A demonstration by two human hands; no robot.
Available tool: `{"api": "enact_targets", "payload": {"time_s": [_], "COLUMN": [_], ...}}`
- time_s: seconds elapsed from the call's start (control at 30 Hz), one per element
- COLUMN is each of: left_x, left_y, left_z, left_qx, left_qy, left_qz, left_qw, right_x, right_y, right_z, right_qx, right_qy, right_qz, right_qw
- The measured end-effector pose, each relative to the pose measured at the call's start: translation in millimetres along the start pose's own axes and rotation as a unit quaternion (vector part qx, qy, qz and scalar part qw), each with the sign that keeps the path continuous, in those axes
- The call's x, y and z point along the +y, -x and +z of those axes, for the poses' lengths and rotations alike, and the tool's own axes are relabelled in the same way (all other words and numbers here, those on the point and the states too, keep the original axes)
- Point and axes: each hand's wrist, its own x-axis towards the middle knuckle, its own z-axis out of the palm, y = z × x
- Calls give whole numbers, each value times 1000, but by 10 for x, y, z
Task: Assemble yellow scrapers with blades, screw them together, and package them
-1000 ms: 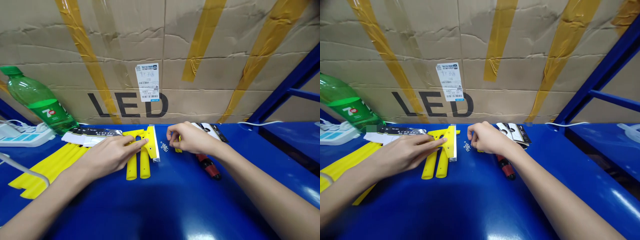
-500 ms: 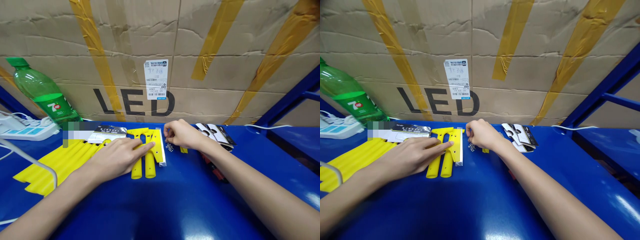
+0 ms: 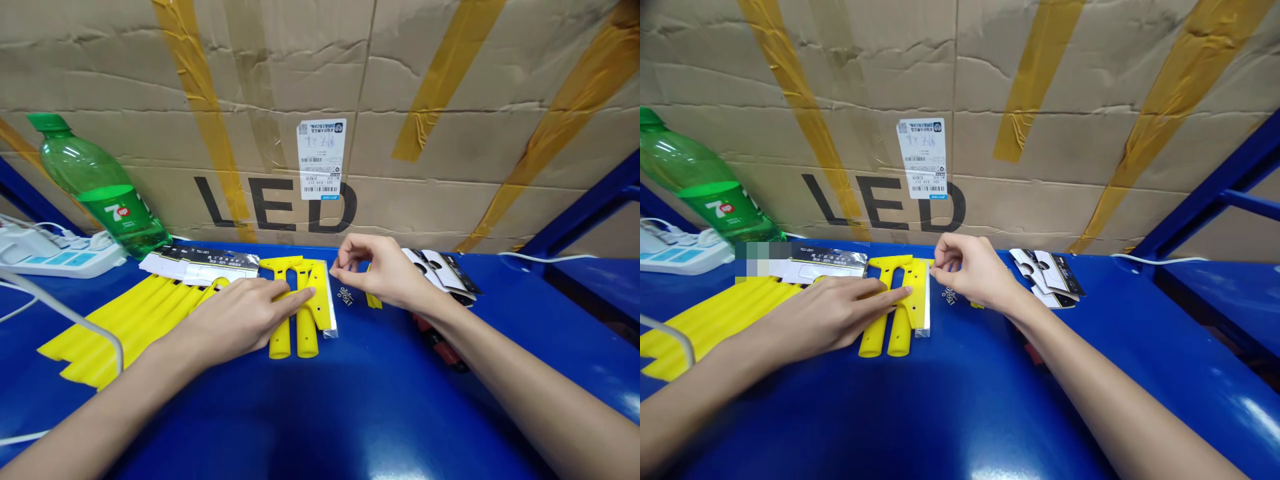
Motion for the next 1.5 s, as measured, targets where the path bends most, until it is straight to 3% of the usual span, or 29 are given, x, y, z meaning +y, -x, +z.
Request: {"api": "enact_targets", "payload": {"time_s": [0.1,0.23,0.4,0.53,0.93,1.1,1.17,1.33,1.43,1.5], "left_x": [12,15,-1,0,15,30,37,13,-18,-29], "left_y": [-1,0,5,5,11,10,9,6,0,-5], "left_z": [13,25,29,15,22,30,23,-5,-12,-7], "left_qx": [2,7,21,28,22,29,27,56,63,58], "left_qy": [-6,-25,-26,-18,-14,-13,-20,-15,1,5], "left_qz": [10,23,15,12,4,13,12,13,10,7], "left_qw": [1000,999,999,999,1000,999,999,998,998,998], "right_x": [-40,-2,-26,-101,-102,-89,-98,-121,-58,19], "right_y": [75,121,183,234,279,296,302,268,195,143], "right_z": [50,134,87,31,-14,15,21,-15,-50,-53], "right_qx": [29,33,4,-35,-22,-57,-48,11,65,50], "right_qy": [17,162,303,333,256,292,276,44,-32,20], "right_qz": [-91,-217,-301,-345,-215,-290,-278,-105,-7,44], "right_qw": [995,962,904,877,942,910,919,993,997,998]}}
